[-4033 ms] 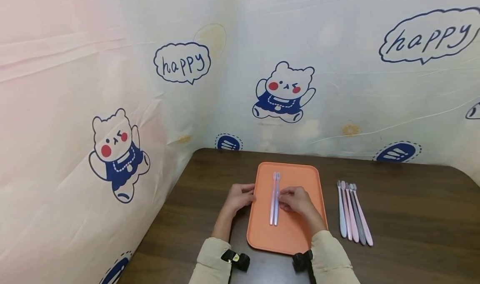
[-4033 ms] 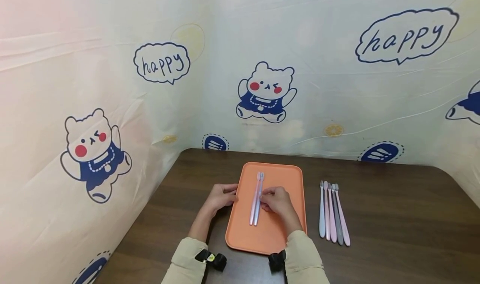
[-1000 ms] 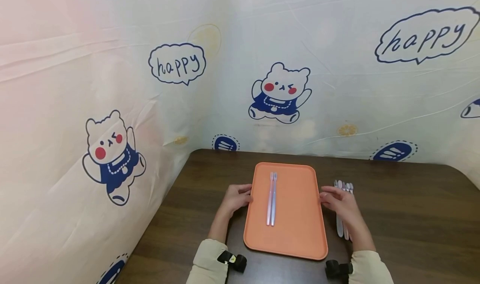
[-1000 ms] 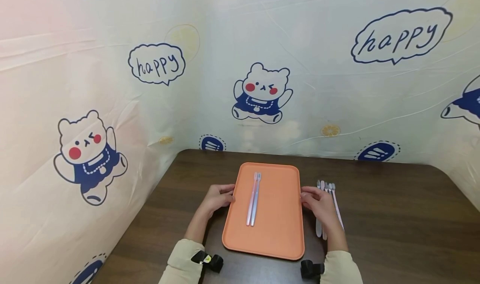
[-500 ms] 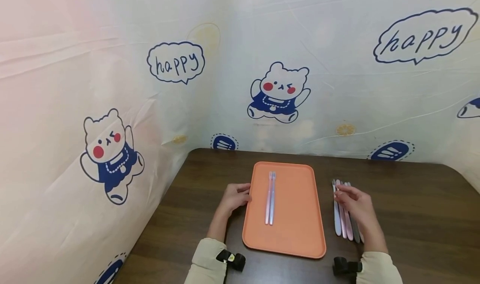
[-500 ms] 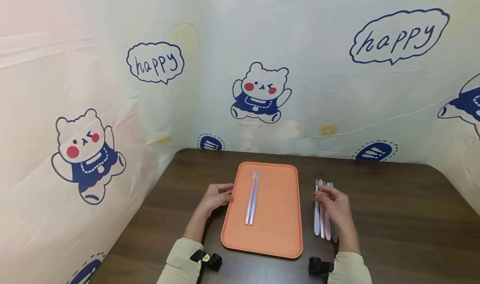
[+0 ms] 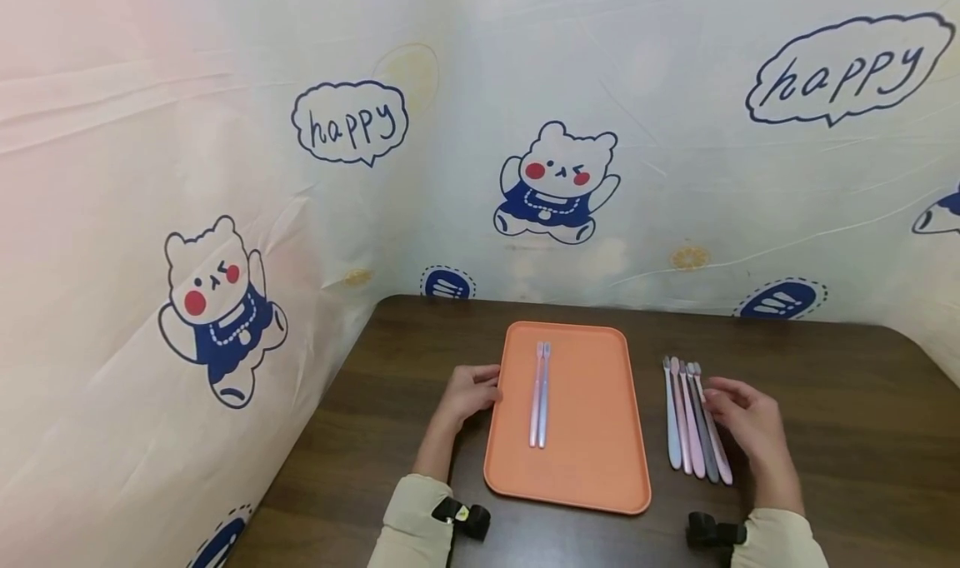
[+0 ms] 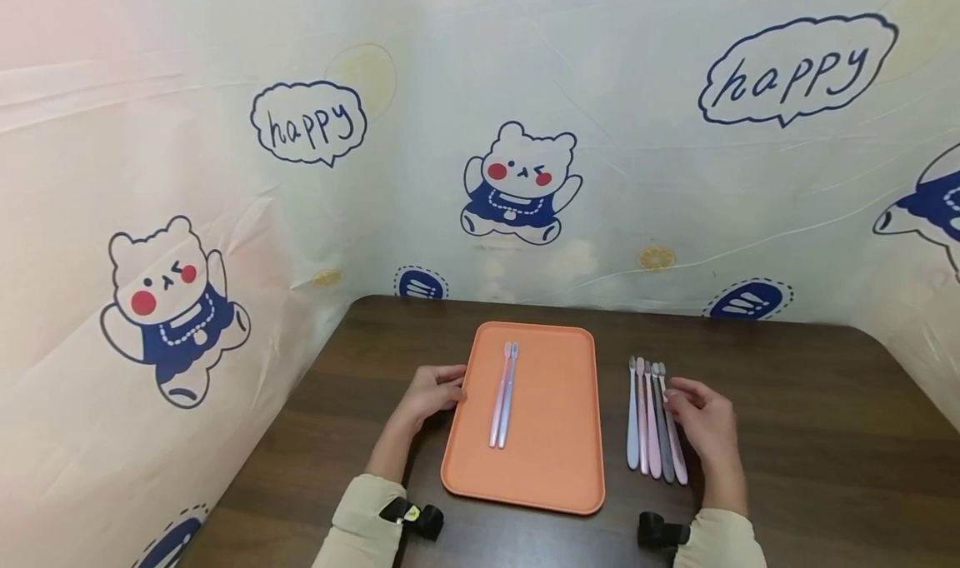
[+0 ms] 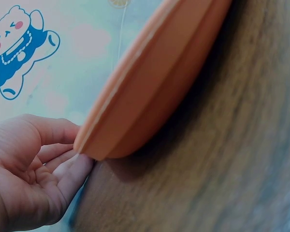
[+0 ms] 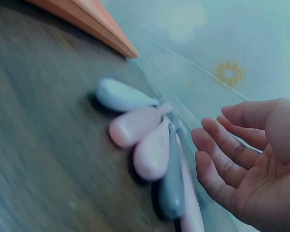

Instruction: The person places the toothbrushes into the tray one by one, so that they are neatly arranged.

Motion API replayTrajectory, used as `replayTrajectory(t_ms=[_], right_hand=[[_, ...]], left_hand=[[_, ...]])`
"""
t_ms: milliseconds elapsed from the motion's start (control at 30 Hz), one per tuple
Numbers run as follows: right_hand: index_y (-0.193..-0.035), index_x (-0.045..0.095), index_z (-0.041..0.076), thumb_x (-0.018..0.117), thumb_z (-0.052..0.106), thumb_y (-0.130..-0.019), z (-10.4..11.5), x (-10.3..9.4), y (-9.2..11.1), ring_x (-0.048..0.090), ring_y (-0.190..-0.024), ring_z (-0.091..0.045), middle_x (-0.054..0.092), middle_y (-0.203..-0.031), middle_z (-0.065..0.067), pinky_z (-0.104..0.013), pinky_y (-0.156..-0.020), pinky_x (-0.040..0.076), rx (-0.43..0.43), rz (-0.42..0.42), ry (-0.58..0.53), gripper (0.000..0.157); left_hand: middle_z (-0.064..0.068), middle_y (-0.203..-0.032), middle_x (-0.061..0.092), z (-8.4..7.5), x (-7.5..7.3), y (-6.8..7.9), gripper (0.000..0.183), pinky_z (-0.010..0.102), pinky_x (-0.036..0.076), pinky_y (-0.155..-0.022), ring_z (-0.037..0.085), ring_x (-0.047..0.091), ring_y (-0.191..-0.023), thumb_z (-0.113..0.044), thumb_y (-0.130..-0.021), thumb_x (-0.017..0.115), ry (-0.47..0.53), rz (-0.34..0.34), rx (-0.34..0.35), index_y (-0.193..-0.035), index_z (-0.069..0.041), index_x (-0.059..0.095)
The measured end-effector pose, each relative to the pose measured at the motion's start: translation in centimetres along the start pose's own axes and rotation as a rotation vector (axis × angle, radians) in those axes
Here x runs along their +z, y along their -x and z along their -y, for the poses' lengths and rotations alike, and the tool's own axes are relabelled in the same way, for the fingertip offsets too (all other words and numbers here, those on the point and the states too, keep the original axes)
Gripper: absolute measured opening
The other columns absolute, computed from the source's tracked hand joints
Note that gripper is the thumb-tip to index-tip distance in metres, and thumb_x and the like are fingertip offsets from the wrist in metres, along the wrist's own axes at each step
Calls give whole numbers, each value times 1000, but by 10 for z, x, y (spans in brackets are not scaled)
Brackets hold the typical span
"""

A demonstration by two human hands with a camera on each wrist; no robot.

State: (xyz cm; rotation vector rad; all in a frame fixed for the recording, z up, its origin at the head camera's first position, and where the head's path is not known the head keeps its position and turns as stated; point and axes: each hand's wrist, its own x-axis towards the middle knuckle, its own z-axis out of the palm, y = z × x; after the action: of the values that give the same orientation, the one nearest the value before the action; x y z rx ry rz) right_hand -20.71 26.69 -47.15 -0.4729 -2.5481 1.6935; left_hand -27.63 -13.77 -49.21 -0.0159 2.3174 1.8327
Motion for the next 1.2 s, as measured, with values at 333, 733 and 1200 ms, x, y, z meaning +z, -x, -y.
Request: replayTrajectory(t_ms=[333, 733, 1200], right_hand=[[-144, 47, -11, 58, 21, -101, -8, -15, -1, 59, -79, 7, 70, -120, -23, -11, -68, 52, 71, 84, 129, 54], [-136, 52, -15, 75, 11, -89, -13, -18, -4, 59, -75, 7, 74, -116, -24, -14, -65, 53, 93, 108, 137, 58], [-121, 67, -7, 75, 19, -90, -14, -7, -4, 67, -97, -34, 74, -109, -25, -20, -65, 44, 65, -53, 284, 41]], left_hand=[[27, -134, 65, 1, 0, -1, 54, 41, 63, -85, 33, 69, -119, 4, -80, 68, -5, 3, 0, -134, 5, 63], [27, -133, 66, 1, 1, -1, 54, 39, 63, -84, 33, 69, -119, 5, -80, 67, 8, 0, -10, -134, 6, 63], [26, -135, 65, -2, 0, 3, 53, 38, 63, -81, 29, 70, -115, 4, -80, 69, -14, -7, -2, -134, 4, 64]])
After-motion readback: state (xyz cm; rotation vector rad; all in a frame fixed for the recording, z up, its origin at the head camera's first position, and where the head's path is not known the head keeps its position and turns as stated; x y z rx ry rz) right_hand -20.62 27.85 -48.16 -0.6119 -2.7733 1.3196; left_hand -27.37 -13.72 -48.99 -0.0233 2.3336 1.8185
